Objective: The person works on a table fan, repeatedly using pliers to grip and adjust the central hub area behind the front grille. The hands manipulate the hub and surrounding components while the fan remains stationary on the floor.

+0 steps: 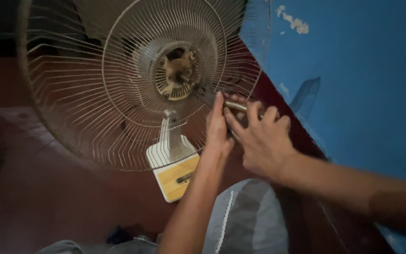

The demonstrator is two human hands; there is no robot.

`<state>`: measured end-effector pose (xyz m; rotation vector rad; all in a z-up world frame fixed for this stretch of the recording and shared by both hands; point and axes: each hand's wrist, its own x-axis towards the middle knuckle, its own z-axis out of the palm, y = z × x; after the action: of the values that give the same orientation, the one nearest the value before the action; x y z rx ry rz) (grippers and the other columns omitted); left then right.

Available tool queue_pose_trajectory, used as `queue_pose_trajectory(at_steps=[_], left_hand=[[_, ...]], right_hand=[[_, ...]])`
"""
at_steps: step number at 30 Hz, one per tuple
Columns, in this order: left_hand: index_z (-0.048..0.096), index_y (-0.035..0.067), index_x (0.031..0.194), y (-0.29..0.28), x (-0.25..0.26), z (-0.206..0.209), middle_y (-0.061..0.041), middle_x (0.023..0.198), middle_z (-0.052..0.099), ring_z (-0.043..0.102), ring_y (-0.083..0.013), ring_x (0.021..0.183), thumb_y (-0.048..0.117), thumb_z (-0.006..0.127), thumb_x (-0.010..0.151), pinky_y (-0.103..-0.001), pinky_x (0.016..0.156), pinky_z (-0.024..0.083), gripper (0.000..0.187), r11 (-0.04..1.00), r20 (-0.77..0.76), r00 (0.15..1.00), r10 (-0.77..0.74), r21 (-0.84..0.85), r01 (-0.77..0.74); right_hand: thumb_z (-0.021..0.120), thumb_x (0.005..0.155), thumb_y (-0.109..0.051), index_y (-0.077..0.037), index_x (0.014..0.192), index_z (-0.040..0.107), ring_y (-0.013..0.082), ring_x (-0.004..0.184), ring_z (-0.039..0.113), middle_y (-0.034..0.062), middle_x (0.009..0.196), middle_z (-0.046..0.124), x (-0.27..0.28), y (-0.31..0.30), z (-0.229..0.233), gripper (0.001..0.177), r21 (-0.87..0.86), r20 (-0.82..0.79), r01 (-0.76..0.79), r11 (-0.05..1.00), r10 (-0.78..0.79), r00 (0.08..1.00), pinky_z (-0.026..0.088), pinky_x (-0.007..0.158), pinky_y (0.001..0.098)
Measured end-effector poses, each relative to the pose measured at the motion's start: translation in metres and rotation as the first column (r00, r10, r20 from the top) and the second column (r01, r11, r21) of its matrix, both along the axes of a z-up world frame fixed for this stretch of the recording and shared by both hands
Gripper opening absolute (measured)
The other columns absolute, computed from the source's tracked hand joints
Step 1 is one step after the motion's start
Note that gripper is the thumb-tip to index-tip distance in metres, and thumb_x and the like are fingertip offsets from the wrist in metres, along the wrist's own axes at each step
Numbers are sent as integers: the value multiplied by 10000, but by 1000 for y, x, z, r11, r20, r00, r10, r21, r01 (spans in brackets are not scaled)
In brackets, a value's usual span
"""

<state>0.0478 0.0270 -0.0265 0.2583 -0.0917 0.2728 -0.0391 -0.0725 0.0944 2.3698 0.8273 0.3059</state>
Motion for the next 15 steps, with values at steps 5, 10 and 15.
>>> queue_pose_trajectory(at_steps=[5, 10, 15], left_hand=[[590, 83, 1009, 6, 6, 2, -68, 942, 672, 681, -223, 915, 324, 597, 1025, -366, 821, 599, 241, 999, -49, 999, -18, -50, 16], [591, 47, 966, 17, 5, 2, -83, 911, 651, 675, -233, 905, 300, 589, 1046, -362, 820, 607, 265, 984, -21, 990, -141, -113, 138], [565, 53, 907, 22, 8, 0, -91, 852, 612, 645, -247, 836, 306, 549, 1066, -396, 818, 605, 300, 962, -87, 962, -259, -109, 249]], right_hand=[[755, 734, -318, -291, 1644, 73, 423, 950, 562, 299, 1344, 362, 2, 20, 27, 1138, -149, -182, 157, 976, -183, 966, 568, 684, 497], [712, 787, -393, -280, 1648, 32, 437, 1060, 614, 289, 1431, 347, -6, 34, 42, 1103, -97, -316, 216, 972, -236, 919, 576, 848, 492], [744, 727, -458, -233, 1635, 52, 416, 1156, 619, 286, 1445, 394, 0, 30, 41, 1163, 59, -481, 250, 967, -192, 856, 559, 944, 470]])
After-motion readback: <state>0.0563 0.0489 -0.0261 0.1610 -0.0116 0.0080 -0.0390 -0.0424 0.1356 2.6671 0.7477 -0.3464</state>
